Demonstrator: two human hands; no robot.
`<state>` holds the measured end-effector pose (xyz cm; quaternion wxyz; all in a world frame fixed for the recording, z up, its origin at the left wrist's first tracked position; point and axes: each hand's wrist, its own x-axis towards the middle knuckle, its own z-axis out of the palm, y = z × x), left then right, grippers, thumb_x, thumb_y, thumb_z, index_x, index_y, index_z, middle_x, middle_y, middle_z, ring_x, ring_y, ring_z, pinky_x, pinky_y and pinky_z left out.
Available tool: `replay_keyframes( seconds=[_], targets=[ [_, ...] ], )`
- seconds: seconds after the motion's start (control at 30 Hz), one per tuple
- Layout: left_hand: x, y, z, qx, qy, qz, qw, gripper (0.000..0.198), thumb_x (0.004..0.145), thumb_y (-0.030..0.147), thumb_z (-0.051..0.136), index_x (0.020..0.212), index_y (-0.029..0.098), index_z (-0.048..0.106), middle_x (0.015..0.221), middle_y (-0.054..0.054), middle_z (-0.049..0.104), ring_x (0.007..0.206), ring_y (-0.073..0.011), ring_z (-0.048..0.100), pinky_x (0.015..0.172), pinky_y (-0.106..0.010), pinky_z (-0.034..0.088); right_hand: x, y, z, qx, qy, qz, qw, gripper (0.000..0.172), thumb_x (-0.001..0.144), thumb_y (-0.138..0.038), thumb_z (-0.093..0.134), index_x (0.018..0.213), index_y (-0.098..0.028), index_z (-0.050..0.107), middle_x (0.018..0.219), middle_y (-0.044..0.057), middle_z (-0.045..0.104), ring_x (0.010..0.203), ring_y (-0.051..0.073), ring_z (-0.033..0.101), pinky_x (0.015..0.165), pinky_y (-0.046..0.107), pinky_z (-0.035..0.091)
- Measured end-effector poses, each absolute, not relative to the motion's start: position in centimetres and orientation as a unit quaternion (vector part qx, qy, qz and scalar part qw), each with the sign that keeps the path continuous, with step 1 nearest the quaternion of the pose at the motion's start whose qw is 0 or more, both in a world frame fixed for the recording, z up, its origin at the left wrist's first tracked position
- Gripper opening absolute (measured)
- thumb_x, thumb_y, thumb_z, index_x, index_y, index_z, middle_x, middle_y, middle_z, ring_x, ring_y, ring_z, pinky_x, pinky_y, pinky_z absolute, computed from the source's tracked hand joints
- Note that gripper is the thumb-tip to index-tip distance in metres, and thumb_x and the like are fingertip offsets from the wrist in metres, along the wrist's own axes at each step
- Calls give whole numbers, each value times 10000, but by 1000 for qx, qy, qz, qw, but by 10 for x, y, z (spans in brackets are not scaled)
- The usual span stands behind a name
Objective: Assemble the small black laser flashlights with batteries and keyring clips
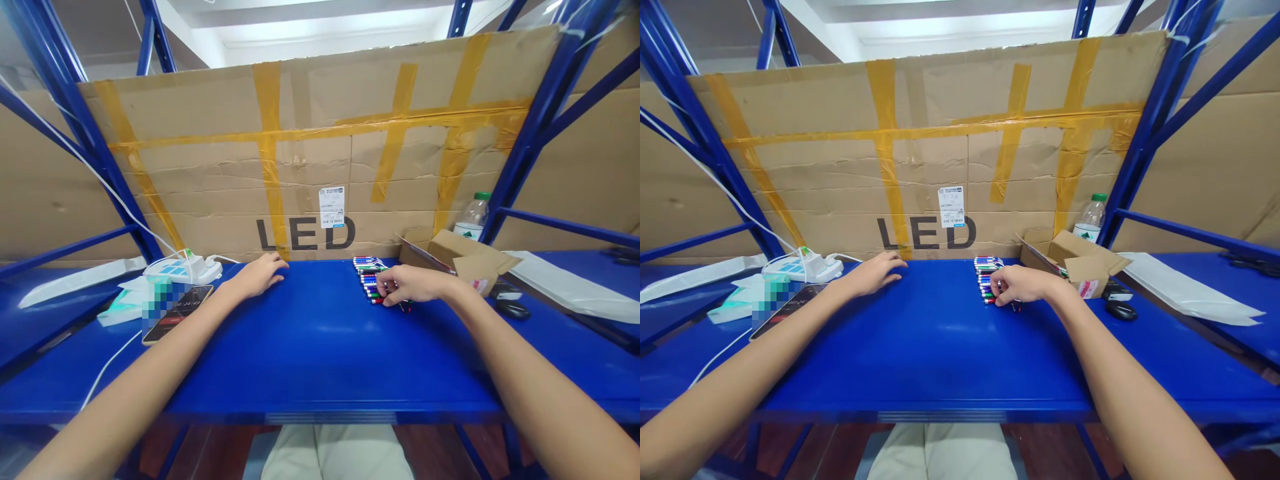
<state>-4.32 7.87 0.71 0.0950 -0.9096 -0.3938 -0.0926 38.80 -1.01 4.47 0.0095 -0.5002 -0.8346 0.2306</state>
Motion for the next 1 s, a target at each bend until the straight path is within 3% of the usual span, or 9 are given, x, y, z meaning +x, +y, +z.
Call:
replay_keyframes(
  seconds=[0.17, 0.43, 0.57, 0.77, 1.0],
  targets=[
    [-29, 55, -1, -912, -384, -142, 28, 353, 1119, 433, 479, 1351, 255, 678, 1341, -108, 669, 1251, -304, 652, 1102, -457, 525, 371, -15, 39, -496, -833, 245, 10, 201, 858, -393, 719, 888, -204, 658, 744, 14, 669, 614, 175, 593, 601, 296, 408],
    [-24, 41, -5, -909, -377, -177, -32, 323, 1101, 468, 518, 1257, 238, 683, 1308, -94, 704, 1253, -291, 652, 1124, -446, 510, 333, -20, 24, -445, -878, 157, 85, 202, 965, -391, 640, 975, -202, 712, 952, 75, 743, 828, 214, 633, 720, 307, 432],
    [-20, 36, -8, -908, -372, -185, -50, 328, 1088, 492, 543, 1233, 234, 681, 1274, -103, 719, 1196, -289, 670, 1079, -441, 527, 339, -18, 25, -419, -889, 169, 77, 218, 947, -413, 676, 939, -201, 723, 1003, 84, 741, 876, 223, 646, 761, 318, 459],
    [-20, 35, -9, -908, -379, -170, -55, 331, 1081, 510, 553, 1205, 236, 693, 1224, -94, 730, 1142, -281, 686, 1022, -415, 540, 373, -12, 36, -476, -851, 222, 18, 270, 861, -461, 756, 841, -211, 656, 810, 26, 698, 728, 193, 613, 667, 302, 429],
    [-24, 36, -9, -905, -385, -167, -66, 340, 1072, 515, 575, 1224, 234, 690, 1233, -90, 738, 1133, -275, 698, 1009, -400, 545, 381, -11, 35, -534, -832, 144, 47, 413, 721, -385, 830, 1047, -216, 640, 1098, 88, 730, 907, 253, 674, 726, 320, 514]
  ],
)
